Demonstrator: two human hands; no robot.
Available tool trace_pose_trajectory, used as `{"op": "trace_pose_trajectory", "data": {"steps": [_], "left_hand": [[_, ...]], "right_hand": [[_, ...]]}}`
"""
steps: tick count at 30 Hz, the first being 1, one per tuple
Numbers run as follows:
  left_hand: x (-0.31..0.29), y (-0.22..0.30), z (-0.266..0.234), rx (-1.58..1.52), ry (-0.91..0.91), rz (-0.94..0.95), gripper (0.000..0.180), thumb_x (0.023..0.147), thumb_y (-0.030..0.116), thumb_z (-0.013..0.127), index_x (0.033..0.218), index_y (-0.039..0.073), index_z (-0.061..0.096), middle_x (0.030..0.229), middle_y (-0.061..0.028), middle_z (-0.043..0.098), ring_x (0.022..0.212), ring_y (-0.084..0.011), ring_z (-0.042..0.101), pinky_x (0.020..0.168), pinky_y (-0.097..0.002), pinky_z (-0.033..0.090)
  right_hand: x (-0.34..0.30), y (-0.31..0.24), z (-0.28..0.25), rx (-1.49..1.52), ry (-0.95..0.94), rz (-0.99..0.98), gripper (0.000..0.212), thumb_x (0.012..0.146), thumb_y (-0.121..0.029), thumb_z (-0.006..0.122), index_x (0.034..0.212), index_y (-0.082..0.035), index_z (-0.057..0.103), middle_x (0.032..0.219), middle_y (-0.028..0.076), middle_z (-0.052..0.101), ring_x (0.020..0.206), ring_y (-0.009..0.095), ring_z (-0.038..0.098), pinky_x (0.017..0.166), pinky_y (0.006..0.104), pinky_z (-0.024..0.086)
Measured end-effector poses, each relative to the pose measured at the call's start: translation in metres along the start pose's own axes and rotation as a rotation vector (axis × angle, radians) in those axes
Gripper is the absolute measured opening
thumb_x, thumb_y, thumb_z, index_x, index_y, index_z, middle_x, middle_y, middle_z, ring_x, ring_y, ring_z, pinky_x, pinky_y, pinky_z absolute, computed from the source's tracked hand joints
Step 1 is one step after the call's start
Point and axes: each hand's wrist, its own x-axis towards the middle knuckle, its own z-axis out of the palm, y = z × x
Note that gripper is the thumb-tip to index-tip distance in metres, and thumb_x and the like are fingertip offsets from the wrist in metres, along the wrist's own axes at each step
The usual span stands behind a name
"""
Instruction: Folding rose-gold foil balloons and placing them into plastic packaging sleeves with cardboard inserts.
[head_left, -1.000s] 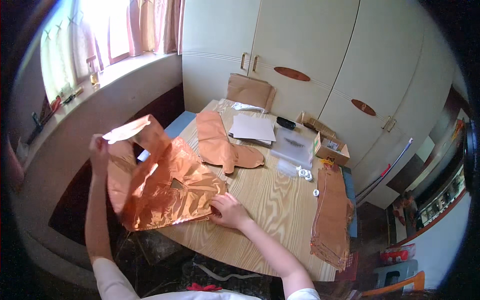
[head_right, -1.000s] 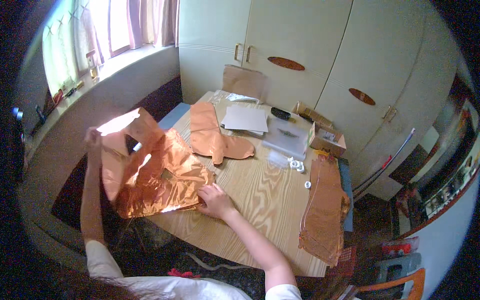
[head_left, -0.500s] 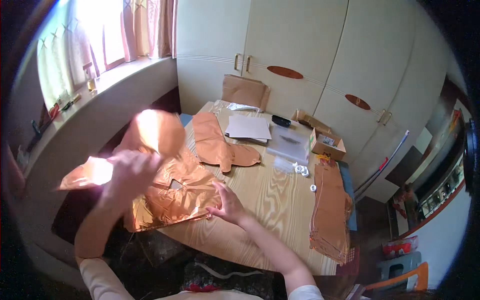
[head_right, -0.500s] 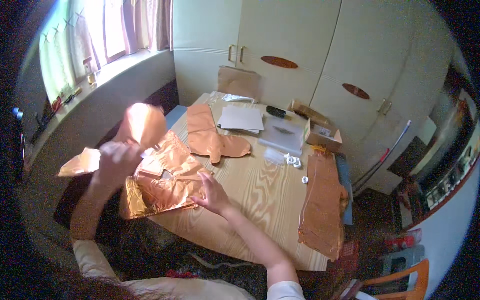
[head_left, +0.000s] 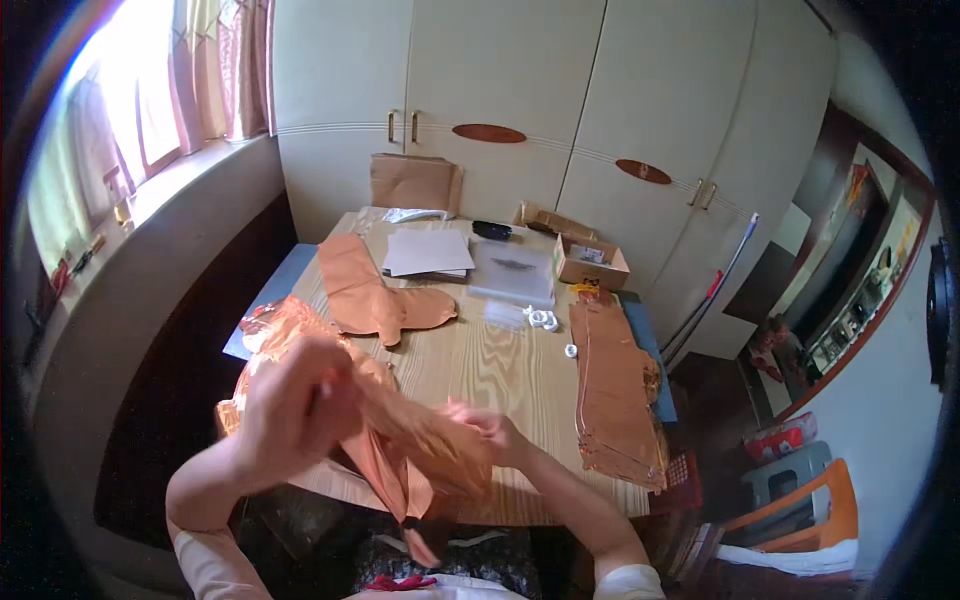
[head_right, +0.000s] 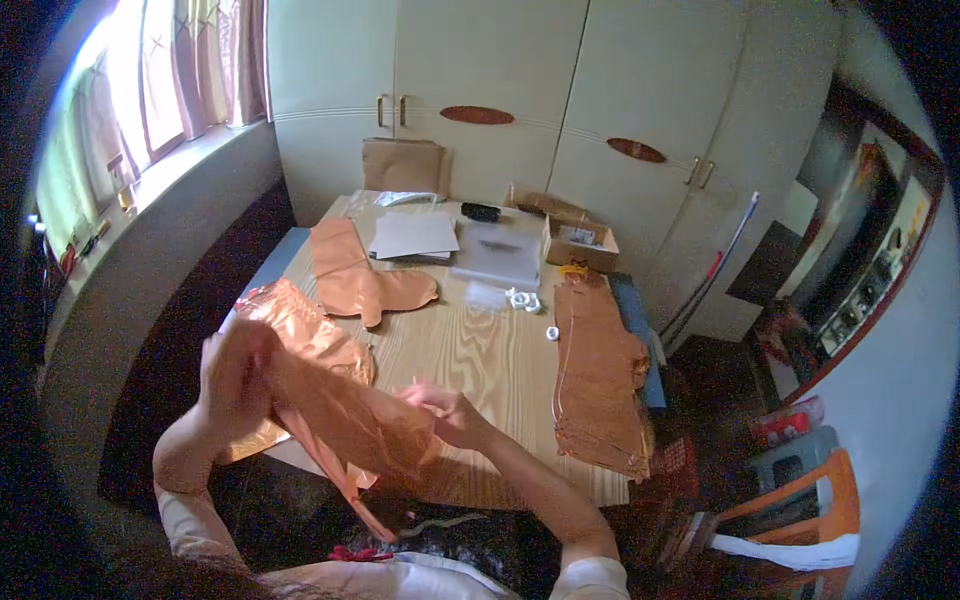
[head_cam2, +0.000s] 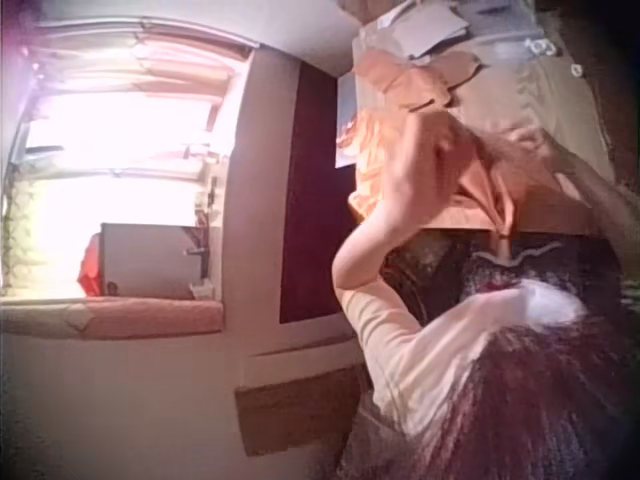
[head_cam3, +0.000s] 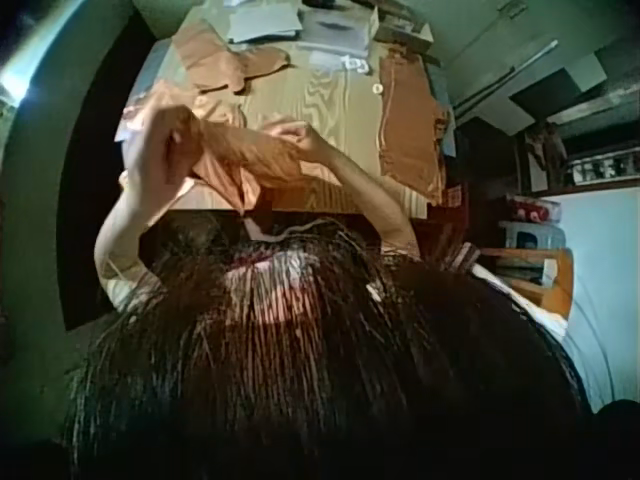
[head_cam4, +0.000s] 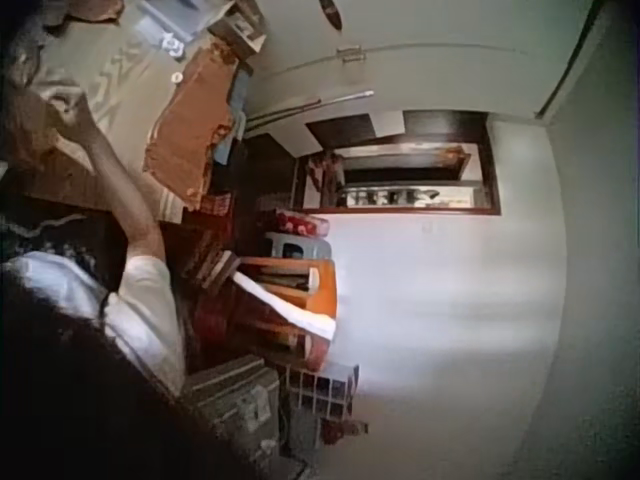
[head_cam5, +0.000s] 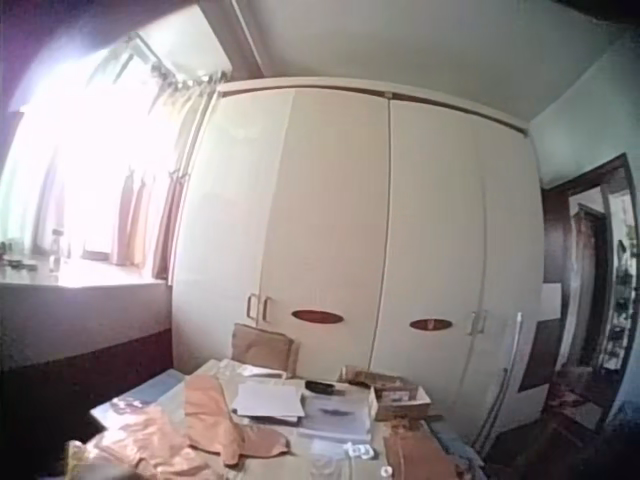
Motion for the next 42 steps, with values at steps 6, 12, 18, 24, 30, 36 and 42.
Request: {"op": "trace_pose_trajectory", "data": {"steps": [6,12,18,24,30,36,42], "left_hand": [[0.013,-0.099,0.046,-0.129,-0.098,-0.419,0.007,0.095,0.009,0.051,0.098,0.004,0.054,0.062,-0.0101,0.058,0.055,-0.0186,0.058,0.050,-0.0323,0.044],[-0.040,-0.196,0.195,0.089,-0.298,-0.501,0.022,0.093,0.028,0.050,0.097,0.006,0.055,0.078,-0.0247,0.065,0.076,-0.0450,0.062,0.065,-0.0537,0.049],[-0.045,-0.191,0.265,0.285,-0.520,-0.441,0.026,0.093,0.033,0.048,0.098,0.008,0.051,0.074,-0.0219,0.066,0.069,-0.0422,0.065,0.060,-0.0526,0.050],[-0.044,-0.188,0.269,0.376,-0.568,-0.416,0.027,0.091,0.033,0.051,0.098,0.006,0.053,0.090,-0.0193,0.067,0.084,-0.0352,0.066,0.063,-0.0461,0.052],[-0.056,-0.144,0.250,0.212,-0.502,-0.117,0.059,0.086,0.043,0.058,0.131,0.006,0.047,0.140,-0.0187,0.044,0.130,-0.0348,0.041,0.104,-0.0466,0.037],[-0.088,-0.116,0.249,0.200,-0.777,0.033,0.078,0.087,0.062,0.049,0.147,0.015,0.033,0.149,-0.0194,0.032,0.139,-0.0421,0.027,0.111,-0.0548,0.023],[-0.091,-0.130,0.251,0.196,-0.821,-0.010,0.077,0.087,0.065,0.046,0.146,0.016,0.035,0.150,-0.0197,0.031,0.139,-0.0432,0.025,0.111,-0.0591,0.020]], "right_hand": [[-0.050,-0.070,-0.028,-0.069,0.433,0.535,0.016,0.094,-0.015,0.061,0.104,-0.003,0.063,0.090,0.000,0.062,0.085,0.007,0.057,0.077,0.0237,0.048],[-0.082,-0.045,-0.064,-0.763,0.536,0.562,0.025,0.086,-0.018,0.067,0.107,-0.006,0.060,0.077,0.012,0.068,0.068,0.024,0.067,0.060,0.0352,0.053],[-0.123,-0.013,-0.072,-1.145,0.459,0.666,0.033,0.085,-0.030,0.064,0.112,-0.013,0.056,0.085,0.015,0.068,0.078,0.037,0.066,0.066,0.0467,0.052],[-0.141,0.004,-0.088,-1.037,0.588,0.508,0.029,0.082,-0.022,0.069,0.105,-0.007,0.059,0.099,0.017,0.063,0.086,0.036,0.064,0.074,0.0456,0.051],[-0.168,0.020,-0.146,-1.192,0.568,0.448,0.056,0.085,-0.034,0.067,0.128,0.000,0.054,0.137,0.021,0.048,0.130,0.038,0.041,0.109,0.0453,0.033],[-0.180,0.039,-0.154,-1.270,0.432,0.652,0.055,0.088,-0.041,0.061,0.133,-0.010,0.054,0.142,0.011,0.048,0.133,0.035,0.039,0.111,0.0545,0.024],[-0.181,0.053,-0.151,-1.237,0.602,0.532,0.035,0.089,-0.033,0.062,0.116,-0.011,0.067,0.125,0.008,0.062,0.122,0.033,0.052,0.108,0.0514,0.031]]}}
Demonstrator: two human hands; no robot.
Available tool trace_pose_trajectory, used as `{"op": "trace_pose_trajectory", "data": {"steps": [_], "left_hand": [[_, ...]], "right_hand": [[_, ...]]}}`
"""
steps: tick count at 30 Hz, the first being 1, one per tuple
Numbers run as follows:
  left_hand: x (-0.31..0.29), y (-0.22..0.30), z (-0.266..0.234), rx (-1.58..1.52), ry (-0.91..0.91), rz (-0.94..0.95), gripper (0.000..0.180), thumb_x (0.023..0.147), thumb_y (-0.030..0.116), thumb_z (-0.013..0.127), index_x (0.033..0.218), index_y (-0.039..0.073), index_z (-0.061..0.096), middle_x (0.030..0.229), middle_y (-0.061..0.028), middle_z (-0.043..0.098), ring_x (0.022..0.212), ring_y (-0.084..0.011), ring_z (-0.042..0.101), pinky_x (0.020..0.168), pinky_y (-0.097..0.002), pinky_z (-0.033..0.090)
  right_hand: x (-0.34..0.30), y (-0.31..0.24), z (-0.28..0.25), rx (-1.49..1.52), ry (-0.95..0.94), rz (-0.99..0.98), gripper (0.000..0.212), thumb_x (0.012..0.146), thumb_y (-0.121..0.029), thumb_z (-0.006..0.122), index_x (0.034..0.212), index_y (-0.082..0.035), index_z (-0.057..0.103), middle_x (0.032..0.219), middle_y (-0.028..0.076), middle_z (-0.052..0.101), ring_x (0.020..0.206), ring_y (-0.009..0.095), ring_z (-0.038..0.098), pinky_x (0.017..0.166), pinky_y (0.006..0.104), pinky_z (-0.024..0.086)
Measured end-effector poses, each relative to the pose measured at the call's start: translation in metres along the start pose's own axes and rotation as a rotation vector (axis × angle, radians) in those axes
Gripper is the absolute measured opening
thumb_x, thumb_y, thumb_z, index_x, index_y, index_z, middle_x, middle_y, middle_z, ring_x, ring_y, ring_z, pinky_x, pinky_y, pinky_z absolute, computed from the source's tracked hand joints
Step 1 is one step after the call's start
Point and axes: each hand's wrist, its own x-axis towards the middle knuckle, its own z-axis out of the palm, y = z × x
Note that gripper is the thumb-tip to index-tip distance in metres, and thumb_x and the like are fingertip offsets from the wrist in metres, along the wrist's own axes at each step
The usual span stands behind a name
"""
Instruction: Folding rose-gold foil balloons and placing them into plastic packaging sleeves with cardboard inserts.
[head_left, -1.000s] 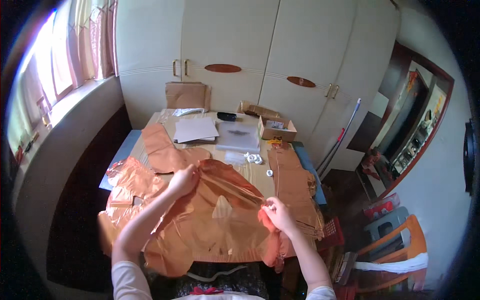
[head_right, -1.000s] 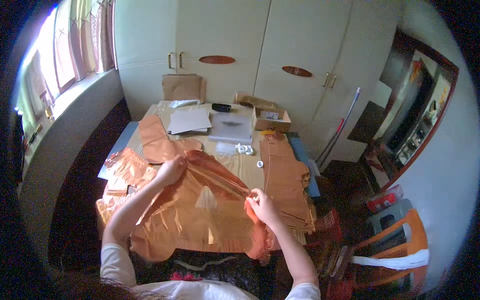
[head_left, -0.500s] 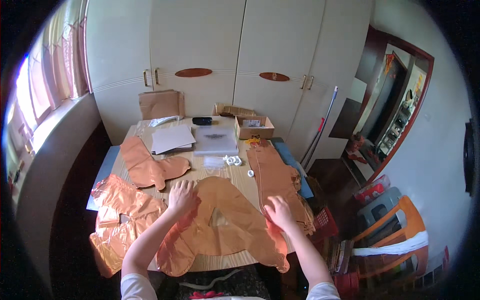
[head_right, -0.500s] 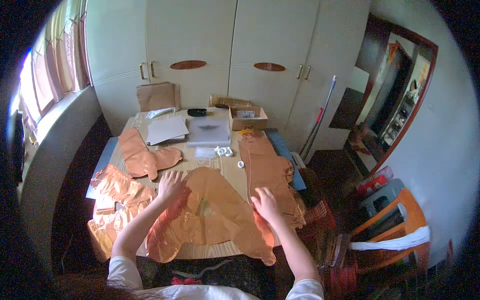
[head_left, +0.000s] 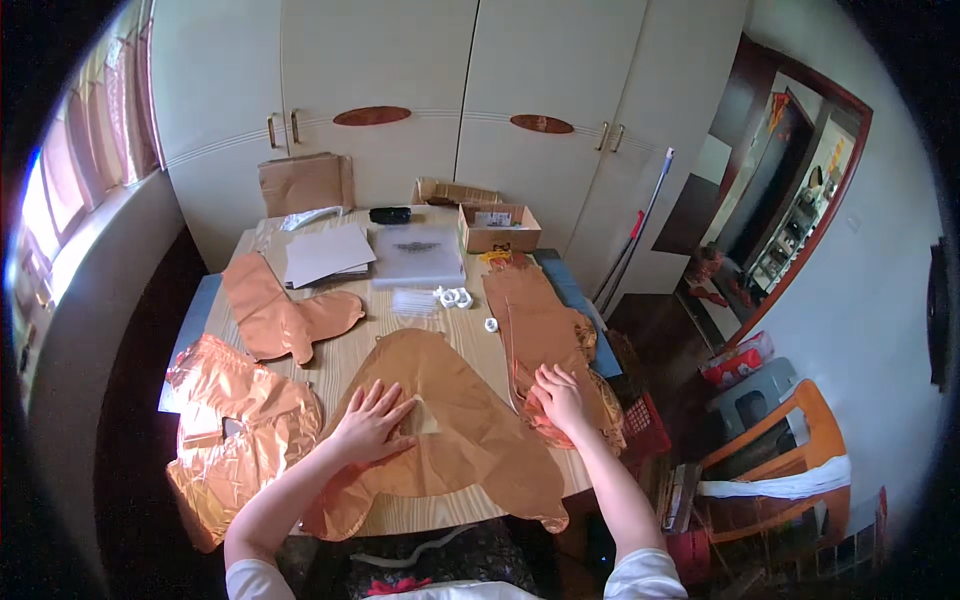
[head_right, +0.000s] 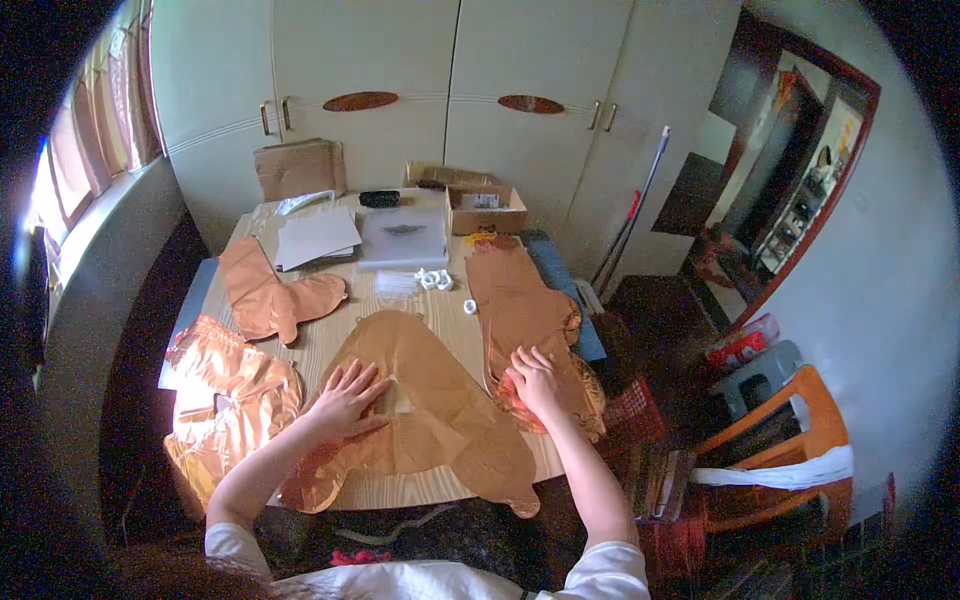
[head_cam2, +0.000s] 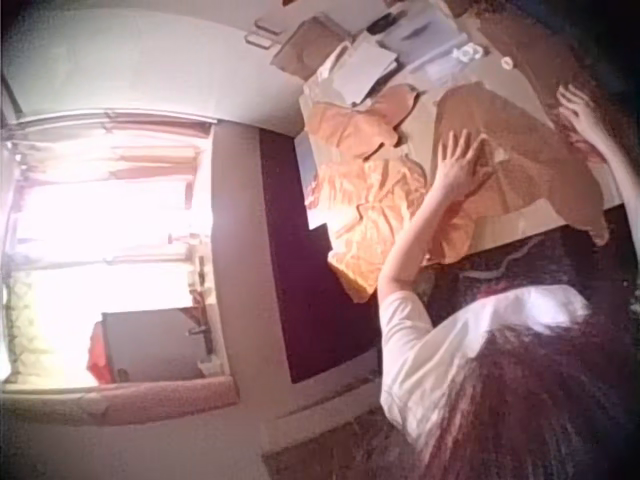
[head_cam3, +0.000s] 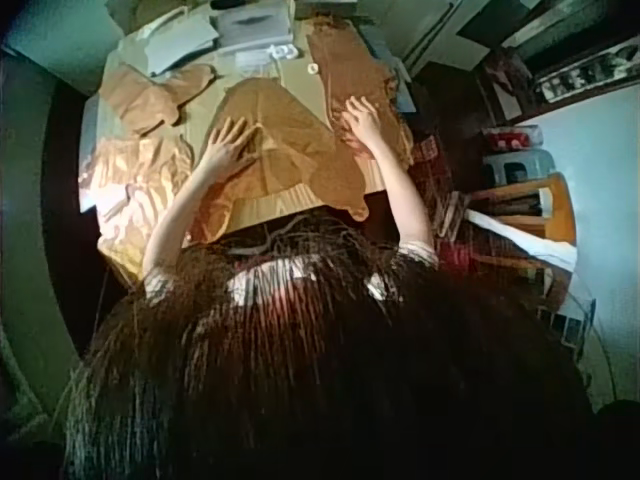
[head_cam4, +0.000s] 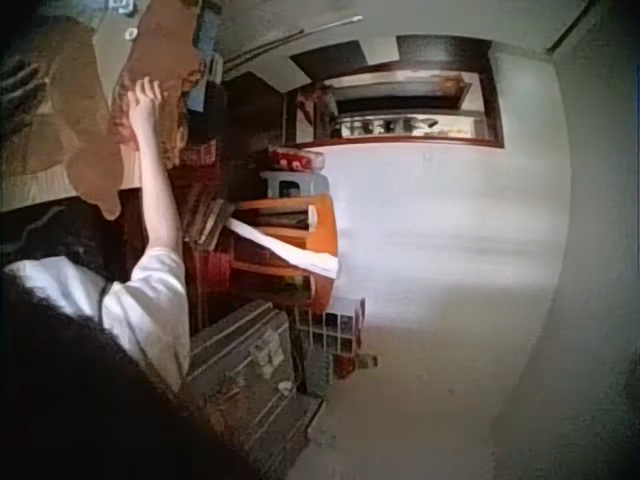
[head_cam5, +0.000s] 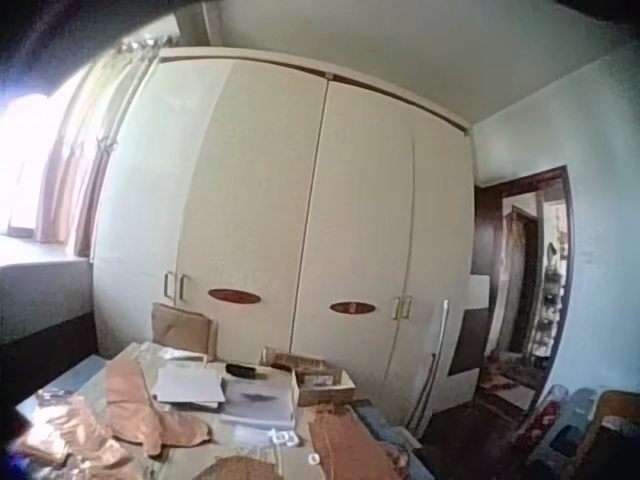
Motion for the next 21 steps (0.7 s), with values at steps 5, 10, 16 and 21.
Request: {"op": "trace_pose_trajectory", "data": {"steps": [5,10,16,21], "left_hand": [[0.027,0.009,0.002,0.042,0.041,0.074,0.075,0.087,0.059,0.051,0.142,0.009,0.040,0.150,-0.0197,0.030,0.141,-0.0398,0.023,0.112,-0.0565,0.019],[0.106,0.060,0.017,-0.059,0.077,0.285,0.073,0.087,0.051,0.055,0.139,0.002,0.041,0.148,-0.0184,0.035,0.141,-0.0306,0.026,0.114,-0.0473,0.024],[0.149,0.114,0.025,-0.191,0.125,0.409,0.060,0.088,0.044,0.056,0.130,0.002,0.049,0.143,-0.0168,0.042,0.135,-0.0289,0.038,0.108,-0.0441,0.034],[0.146,0.111,0.042,-0.173,0.202,0.437,0.051,0.091,0.046,0.054,0.120,0.005,0.059,0.136,-0.0182,0.050,0.126,-0.0309,0.048,0.105,-0.0436,0.038]], "right_hand": [[-0.003,0.000,-0.002,0.079,0.115,0.010,0.023,0.087,-0.025,0.063,0.094,-0.006,0.073,0.104,0.011,0.070,0.108,0.034,0.061,0.100,0.0469,0.042],[-0.001,0.009,-0.013,0.379,0.051,0.207,0.024,0.091,-0.023,0.061,0.083,-0.002,0.068,0.075,0.006,0.065,0.072,0.015,0.061,0.071,0.0323,0.049],[0.010,0.003,-0.039,0.829,0.181,0.495,0.027,0.095,-0.024,0.059,0.082,-0.001,0.065,0.068,-0.004,0.058,0.058,0.005,0.048,0.050,0.0243,0.038],[0.036,0.008,-0.097,0.785,0.312,0.538,0.029,0.098,-0.023,0.054,0.077,-0.003,0.061,0.069,0.001,0.060,0.061,0.011,0.054,0.058,0.0265,0.042]]}}
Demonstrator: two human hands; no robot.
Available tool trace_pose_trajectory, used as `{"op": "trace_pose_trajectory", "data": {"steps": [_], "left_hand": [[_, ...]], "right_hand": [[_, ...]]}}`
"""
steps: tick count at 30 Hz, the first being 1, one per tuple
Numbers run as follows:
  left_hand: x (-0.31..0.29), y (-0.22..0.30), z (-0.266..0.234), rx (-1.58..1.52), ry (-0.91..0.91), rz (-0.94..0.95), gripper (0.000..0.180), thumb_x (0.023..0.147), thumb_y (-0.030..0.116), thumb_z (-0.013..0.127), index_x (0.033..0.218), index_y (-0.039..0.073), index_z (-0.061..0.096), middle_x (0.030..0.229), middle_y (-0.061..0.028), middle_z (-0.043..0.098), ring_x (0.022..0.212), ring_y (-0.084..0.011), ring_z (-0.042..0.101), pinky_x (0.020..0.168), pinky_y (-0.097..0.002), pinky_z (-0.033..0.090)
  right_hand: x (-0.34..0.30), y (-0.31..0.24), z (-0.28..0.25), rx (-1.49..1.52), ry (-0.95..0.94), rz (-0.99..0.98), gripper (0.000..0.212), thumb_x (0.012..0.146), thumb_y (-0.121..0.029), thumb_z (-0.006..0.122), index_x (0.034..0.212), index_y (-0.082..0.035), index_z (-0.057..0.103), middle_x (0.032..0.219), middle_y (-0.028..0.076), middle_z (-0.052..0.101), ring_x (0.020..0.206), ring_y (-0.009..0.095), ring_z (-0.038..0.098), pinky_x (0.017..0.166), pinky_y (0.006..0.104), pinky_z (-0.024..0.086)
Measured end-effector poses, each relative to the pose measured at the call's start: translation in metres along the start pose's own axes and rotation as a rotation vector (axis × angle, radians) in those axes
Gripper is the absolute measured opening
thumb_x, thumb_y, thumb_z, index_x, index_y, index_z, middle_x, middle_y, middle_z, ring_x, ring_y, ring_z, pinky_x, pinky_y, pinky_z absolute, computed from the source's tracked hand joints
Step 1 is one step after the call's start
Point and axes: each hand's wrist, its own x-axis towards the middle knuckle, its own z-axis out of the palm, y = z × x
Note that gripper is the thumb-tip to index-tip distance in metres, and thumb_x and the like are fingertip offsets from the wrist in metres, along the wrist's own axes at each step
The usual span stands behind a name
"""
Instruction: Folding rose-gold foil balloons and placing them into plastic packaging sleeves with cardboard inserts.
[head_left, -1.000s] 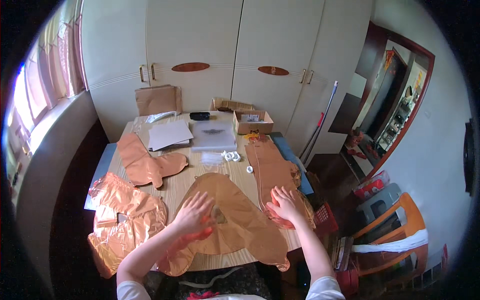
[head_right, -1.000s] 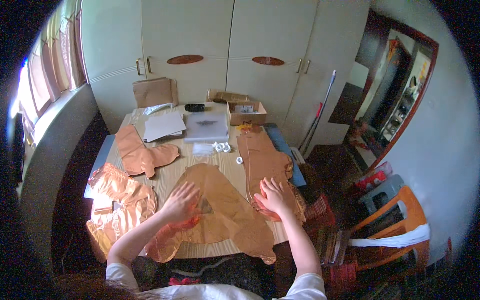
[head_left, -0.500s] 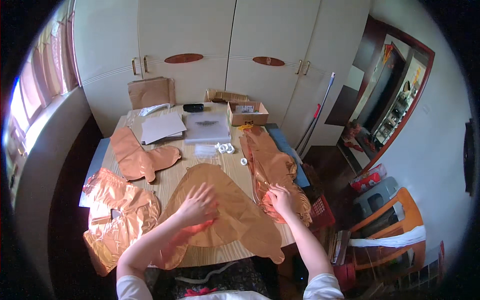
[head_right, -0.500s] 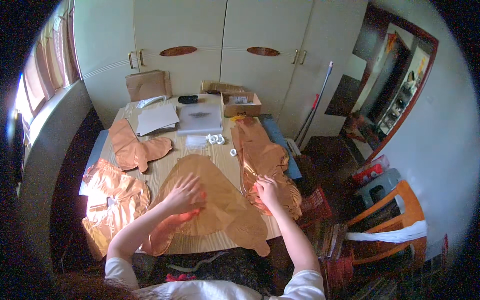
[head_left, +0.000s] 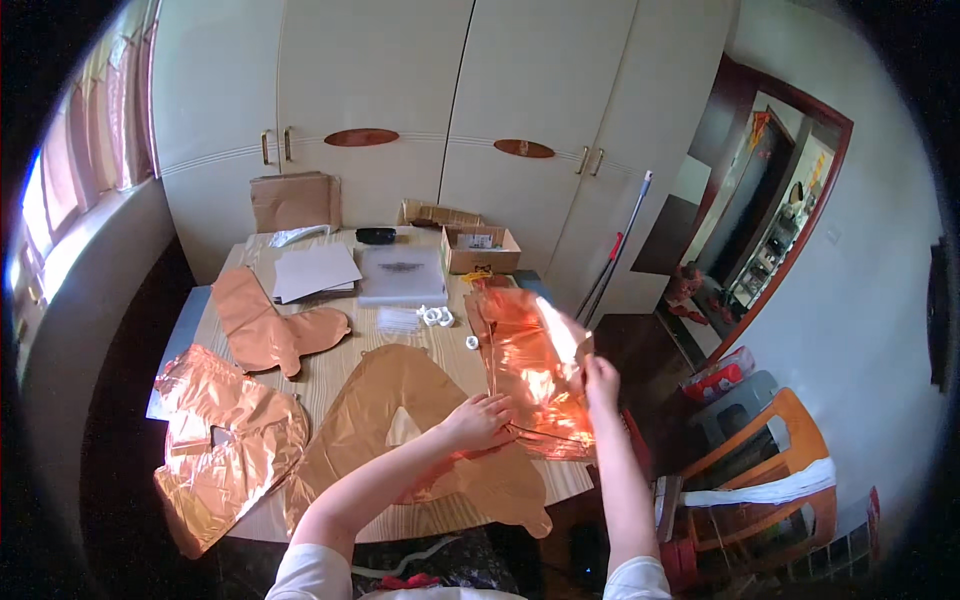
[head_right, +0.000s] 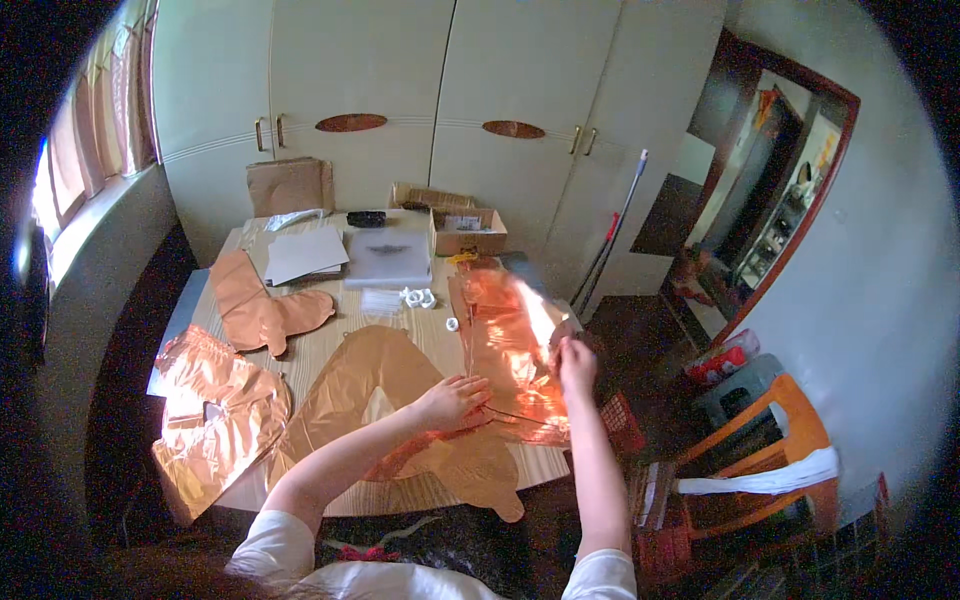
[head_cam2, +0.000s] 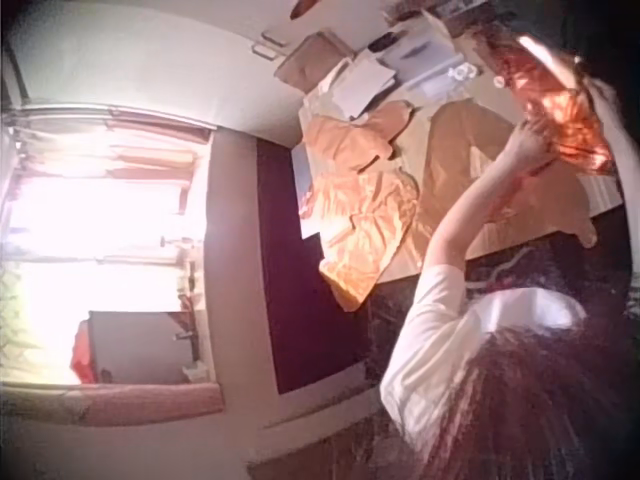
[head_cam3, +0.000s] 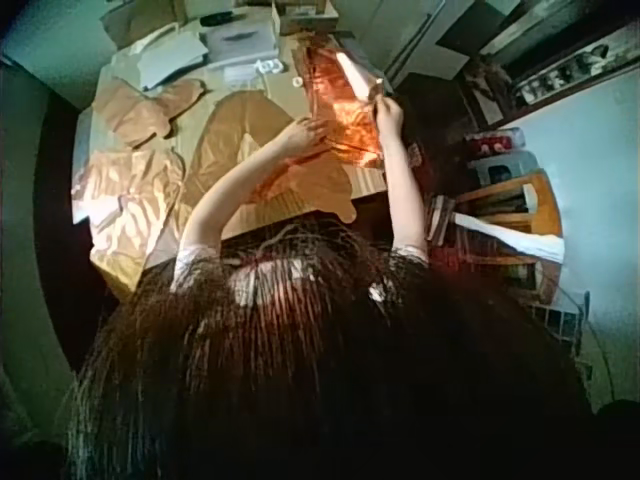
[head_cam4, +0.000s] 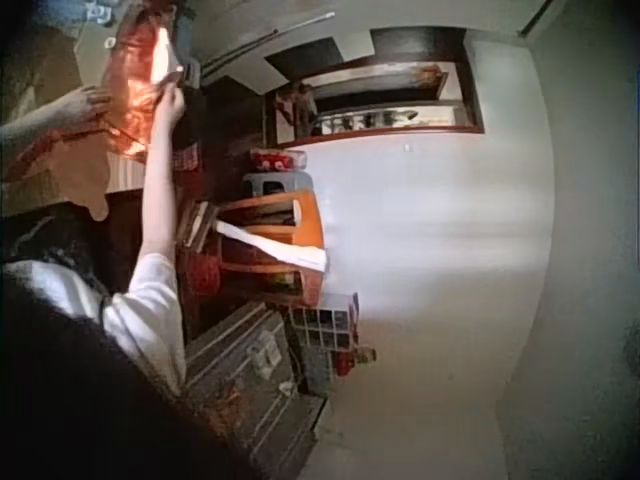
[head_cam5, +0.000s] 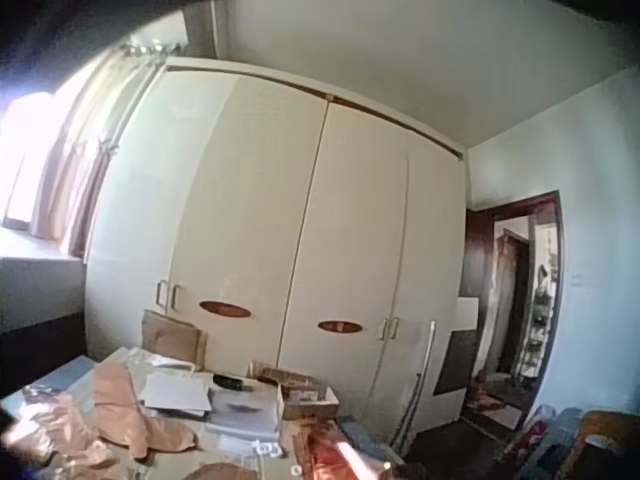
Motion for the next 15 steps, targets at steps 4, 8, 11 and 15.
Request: {"op": "trace_pose_trajectory", "data": {"steps": [4,8,11,15], "left_hand": [[0.007,0.002,0.007,0.017,0.010,0.023,0.053,0.089,0.045,0.056,0.123,0.005,0.057,0.136,-0.0184,0.050,0.127,-0.0315,0.047,0.105,-0.0438,0.038],[0.011,0.007,0.006,0.036,-0.014,0.012,0.056,0.089,0.048,0.055,0.124,0.004,0.055,0.137,-0.0189,0.049,0.128,-0.0330,0.045,0.106,-0.0446,0.037],[0.002,-0.002,0.010,-0.094,0.019,-0.137,0.059,0.092,0.052,0.050,0.126,0.004,0.054,0.138,-0.0191,0.048,0.130,-0.0340,0.043,0.107,-0.0448,0.035],[0.013,0.007,-0.030,-1.339,0.070,-0.660,0.072,0.094,0.059,0.043,0.127,-0.005,0.050,0.127,-0.0183,0.055,0.117,-0.0248,0.052,0.098,-0.0390,0.043]], "right_hand": [[0.038,-0.036,-0.042,0.059,0.234,-0.120,0.036,0.099,-0.026,0.051,0.068,-0.009,0.053,0.058,-0.002,0.051,0.050,0.008,0.046,0.048,0.0237,0.036],[0.045,-0.088,-0.061,0.036,0.330,-0.324,0.033,0.100,-0.024,0.049,0.072,-0.006,0.053,0.057,-0.003,0.049,0.048,0.007,0.046,0.045,0.0237,0.035],[0.001,-0.136,-0.035,-0.500,0.211,-0.697,0.019,0.095,-0.012,0.050,0.079,-0.006,0.058,0.065,0.004,0.057,0.048,0.012,0.054,0.046,0.0283,0.042],[-0.057,-0.121,-0.004,-0.878,-0.213,-1.133,0.005,0.085,-0.006,0.059,0.084,-0.009,0.063,0.100,0.003,0.067,0.061,0.015,0.064,0.052,0.0275,0.051]]}}
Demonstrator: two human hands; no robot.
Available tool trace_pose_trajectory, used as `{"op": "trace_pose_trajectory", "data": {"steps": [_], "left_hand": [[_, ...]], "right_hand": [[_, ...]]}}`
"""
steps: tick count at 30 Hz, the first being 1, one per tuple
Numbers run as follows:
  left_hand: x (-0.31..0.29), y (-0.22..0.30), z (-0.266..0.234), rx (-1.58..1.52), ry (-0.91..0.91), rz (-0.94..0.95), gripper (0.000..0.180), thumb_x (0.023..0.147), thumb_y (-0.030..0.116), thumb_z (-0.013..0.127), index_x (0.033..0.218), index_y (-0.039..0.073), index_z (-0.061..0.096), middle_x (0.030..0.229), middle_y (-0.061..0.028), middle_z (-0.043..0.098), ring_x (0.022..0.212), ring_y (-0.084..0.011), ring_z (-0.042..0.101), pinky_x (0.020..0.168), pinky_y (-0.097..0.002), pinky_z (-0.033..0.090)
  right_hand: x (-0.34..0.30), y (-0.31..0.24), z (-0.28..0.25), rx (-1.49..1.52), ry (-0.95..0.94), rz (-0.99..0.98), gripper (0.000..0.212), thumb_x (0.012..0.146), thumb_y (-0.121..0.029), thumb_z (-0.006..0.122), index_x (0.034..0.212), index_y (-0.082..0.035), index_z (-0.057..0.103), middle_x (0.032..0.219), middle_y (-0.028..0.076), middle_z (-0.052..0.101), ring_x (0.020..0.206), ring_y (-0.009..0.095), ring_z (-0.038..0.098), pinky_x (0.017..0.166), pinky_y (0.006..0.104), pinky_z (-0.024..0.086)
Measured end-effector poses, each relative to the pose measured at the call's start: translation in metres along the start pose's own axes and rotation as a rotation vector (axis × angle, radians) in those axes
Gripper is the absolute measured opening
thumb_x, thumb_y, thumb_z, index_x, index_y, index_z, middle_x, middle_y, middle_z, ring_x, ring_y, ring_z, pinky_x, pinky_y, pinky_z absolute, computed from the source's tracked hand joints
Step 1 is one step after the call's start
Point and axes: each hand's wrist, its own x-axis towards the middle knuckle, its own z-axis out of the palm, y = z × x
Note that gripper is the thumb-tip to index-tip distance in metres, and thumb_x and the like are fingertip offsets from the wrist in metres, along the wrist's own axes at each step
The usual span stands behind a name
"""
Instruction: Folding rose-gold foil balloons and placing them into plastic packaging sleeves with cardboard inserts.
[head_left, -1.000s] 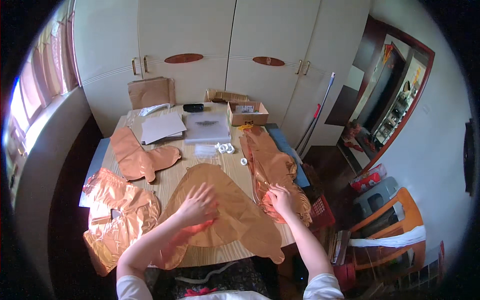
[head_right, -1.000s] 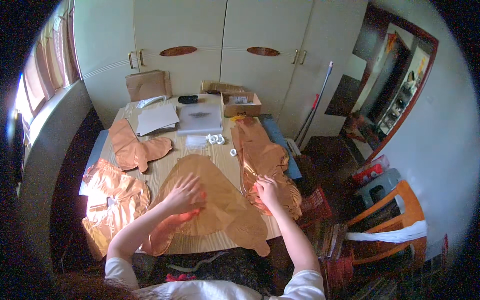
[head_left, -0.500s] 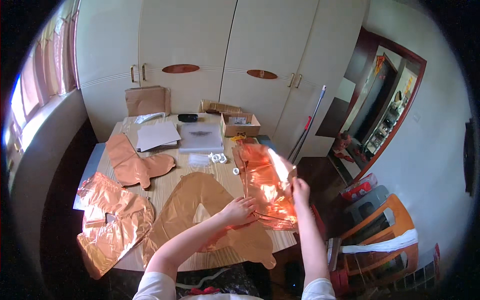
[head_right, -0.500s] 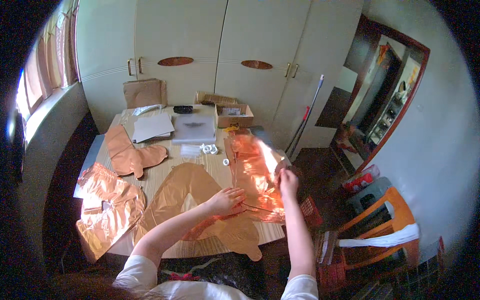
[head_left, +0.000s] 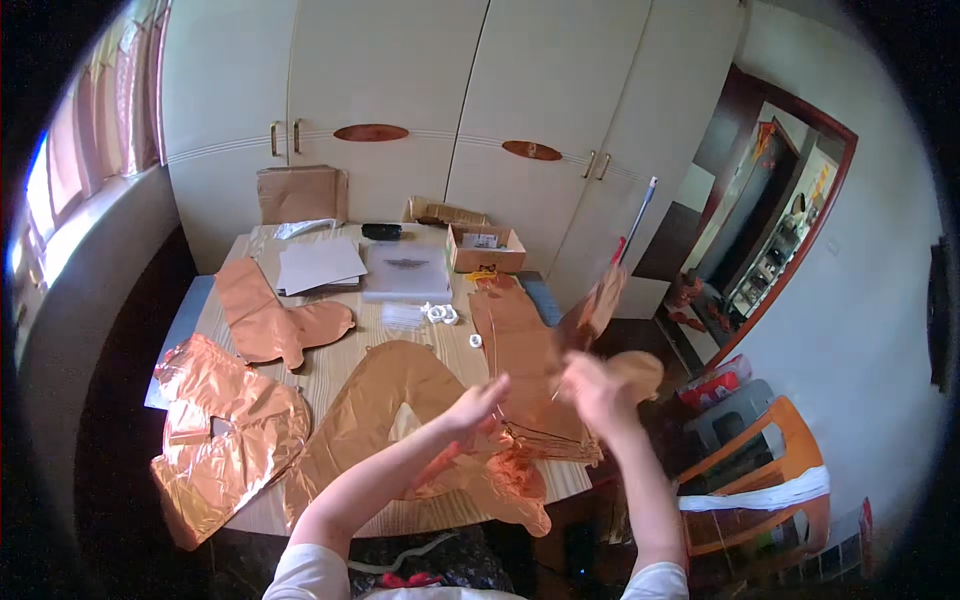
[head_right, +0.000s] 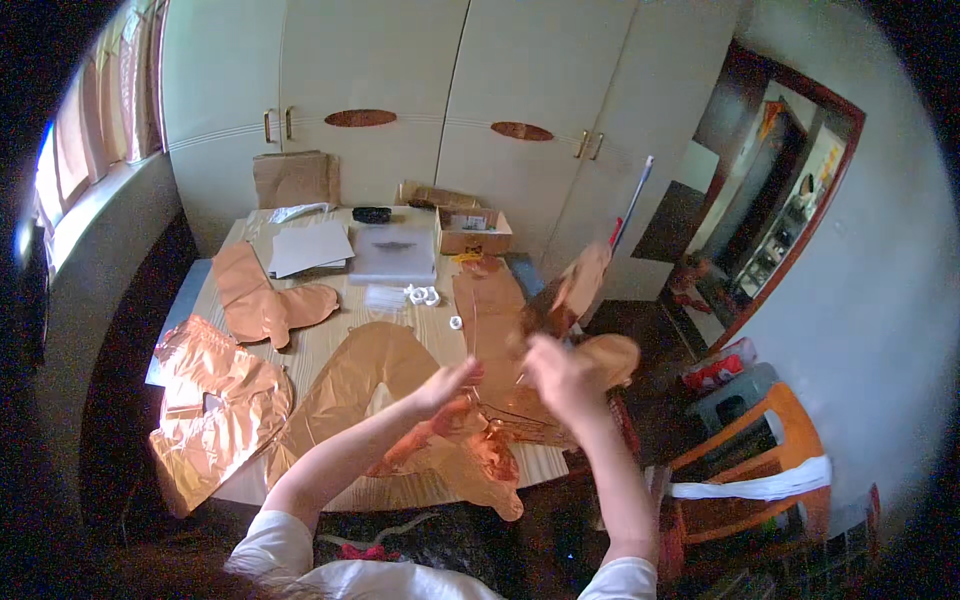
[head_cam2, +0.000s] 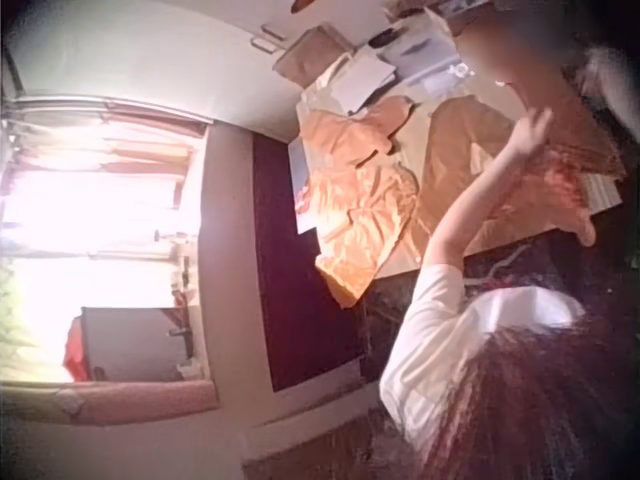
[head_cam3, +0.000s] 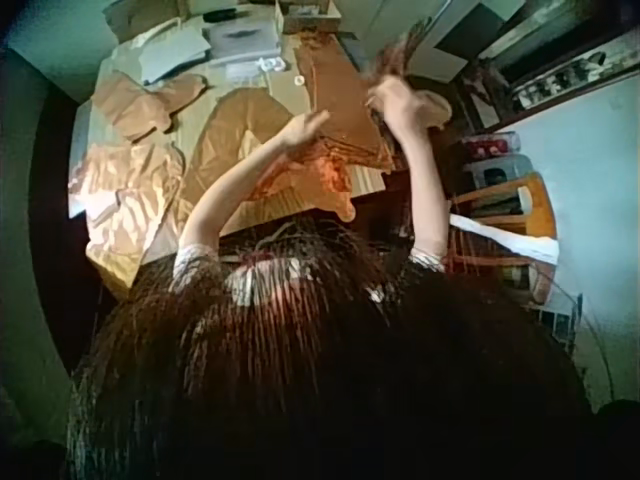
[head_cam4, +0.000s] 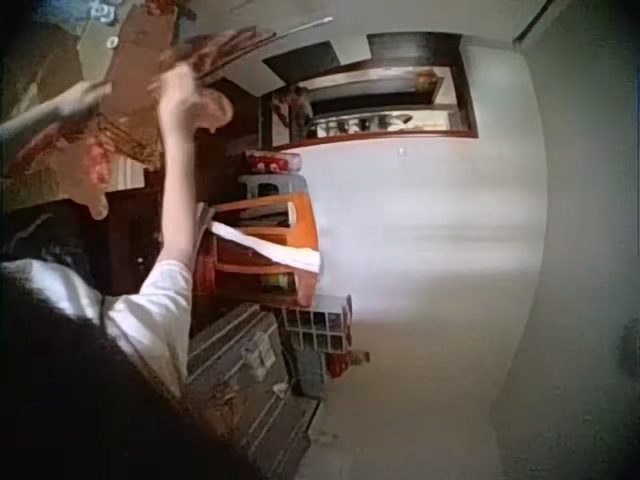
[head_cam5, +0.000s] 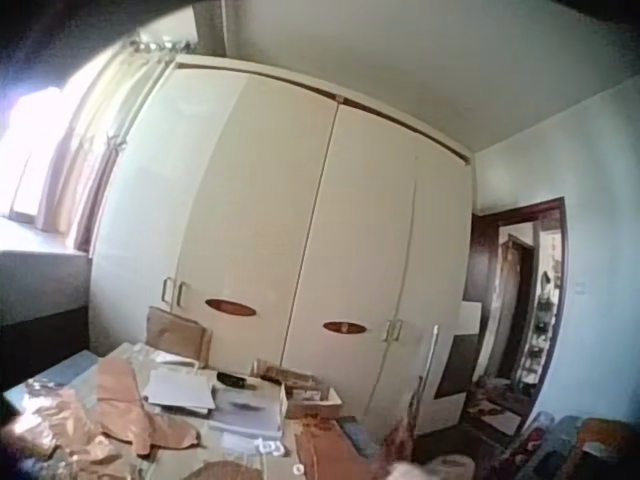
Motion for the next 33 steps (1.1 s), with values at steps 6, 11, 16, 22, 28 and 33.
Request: {"op": "trace_pose_trajectory", "data": {"steps": [6,11,16,22,28,33], "left_hand": [[-0.035,0.050,-0.008,-0.097,-0.035,-0.136,0.066,0.087,0.034,0.068,0.136,-0.001,0.040,0.106,-0.0111,0.064,0.087,-0.0156,0.063,0.071,-0.0267,0.051],[-0.035,-0.007,-0.030,0.310,0.029,-0.013,0.085,0.073,0.033,0.079,0.139,0.003,0.034,0.101,-0.0131,0.066,0.089,-0.0221,0.065,0.079,-0.0341,0.052],[-0.063,0.027,-0.008,0.825,0.114,0.340,0.078,0.077,0.037,0.074,0.138,0.005,0.038,0.121,-0.0225,0.060,0.111,-0.0364,0.059,0.094,-0.0408,0.047],[-0.058,0.034,-0.017,0.566,0.107,0.084,0.073,0.080,0.036,0.068,0.137,0.002,0.038,0.111,-0.0256,0.063,0.107,-0.0406,0.059,0.090,-0.0435,0.049],[-0.051,0.029,-0.032,0.752,0.339,0.239,0.033,0.081,0.030,0.064,0.106,0.009,0.065,0.087,-0.0175,0.067,0.079,-0.0364,0.066,0.070,-0.0433,0.052],[-0.066,0.022,-0.083,0.530,0.514,0.161,0.026,0.082,0.022,0.065,0.103,0.006,0.063,0.086,-0.0166,0.068,0.084,-0.0337,0.067,0.074,-0.0412,0.052]], "right_hand": [[-0.037,-0.112,0.001,0.051,-0.296,-0.266,0.007,0.083,-0.016,0.060,0.088,-0.012,0.064,0.102,0.001,0.067,0.071,0.013,0.067,0.055,0.0254,0.054],[-0.042,-0.163,0.001,0.029,-0.412,-0.252,0.009,0.077,-0.018,0.061,0.085,-0.015,0.062,0.086,-0.002,0.063,0.071,0.011,0.062,0.055,0.0242,0.049],[-0.047,-0.170,0.008,0.000,-0.426,-0.244,0.004,0.075,-0.017,0.059,0.076,-0.014,0.056,0.073,-0.002,0.053,0.066,0.012,0.060,0.054,0.0253,0.049],[-0.047,-0.176,0.014,0.035,-0.434,-0.261,0.004,0.076,-0.017,0.058,0.075,-0.014,0.056,0.070,-0.001,0.052,0.065,0.012,0.060,0.053,0.0255,0.049],[-0.045,-0.187,0.013,0.017,-0.445,-0.236,0.004,0.076,-0.017,0.059,0.077,-0.013,0.058,0.072,-0.002,0.054,0.065,0.012,0.060,0.054,0.0256,0.049],[-0.053,-0.196,0.027,-0.043,-0.393,-0.182,0.007,0.077,-0.018,0.060,0.082,-0.014,0.059,0.078,-0.001,0.056,0.067,0.011,0.060,0.054,0.0258,0.049]]}}
